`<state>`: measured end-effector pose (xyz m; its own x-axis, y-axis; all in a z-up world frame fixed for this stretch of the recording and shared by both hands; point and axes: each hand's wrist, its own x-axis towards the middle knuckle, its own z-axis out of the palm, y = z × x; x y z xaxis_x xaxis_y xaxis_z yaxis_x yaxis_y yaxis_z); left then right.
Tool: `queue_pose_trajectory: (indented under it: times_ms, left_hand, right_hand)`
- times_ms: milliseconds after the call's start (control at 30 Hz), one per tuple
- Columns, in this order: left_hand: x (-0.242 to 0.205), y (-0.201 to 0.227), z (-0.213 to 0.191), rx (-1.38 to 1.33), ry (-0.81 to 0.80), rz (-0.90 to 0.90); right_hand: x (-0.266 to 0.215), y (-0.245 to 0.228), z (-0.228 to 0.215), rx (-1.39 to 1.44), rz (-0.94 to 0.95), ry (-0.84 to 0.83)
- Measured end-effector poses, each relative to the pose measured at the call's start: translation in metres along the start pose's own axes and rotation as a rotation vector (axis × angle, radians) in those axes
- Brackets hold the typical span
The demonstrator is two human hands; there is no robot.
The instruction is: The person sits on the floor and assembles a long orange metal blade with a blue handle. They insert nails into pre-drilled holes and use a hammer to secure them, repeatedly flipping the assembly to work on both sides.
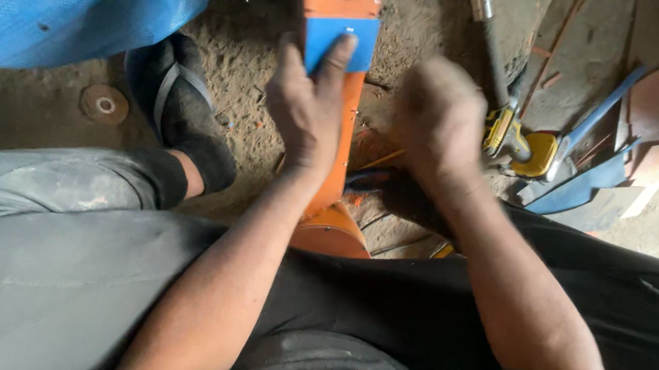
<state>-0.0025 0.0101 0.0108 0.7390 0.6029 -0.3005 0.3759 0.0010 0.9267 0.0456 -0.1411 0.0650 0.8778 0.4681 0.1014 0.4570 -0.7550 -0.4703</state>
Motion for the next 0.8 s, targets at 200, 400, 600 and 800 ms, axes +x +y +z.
queue_pose_trajectory:
  times_ms: [200,400,600,800]
  left_hand:
    - [0.026,-0.004,-0.010,-0.815,-0.184,0.048]
    - [0.031,0.008,-0.017,-1.704,-0.981,-0.228]
    - [0.026,0.014,-0.016,-1.910,-1.302,-0.443]
    - [0.022,0.020,-0.018,-1.849,-1.372,-0.443]
  right_hand:
    - [-0.015,0.052,-0.010,0.174,0.257,-0.132]
    - [-0.050,0.063,0.033,0.064,0.213,-0.459]
    - [-0.074,0.073,0.063,-0.005,0.176,-0.593]
    - [-0.084,0.089,0.085,0.058,0.201,-0.567]
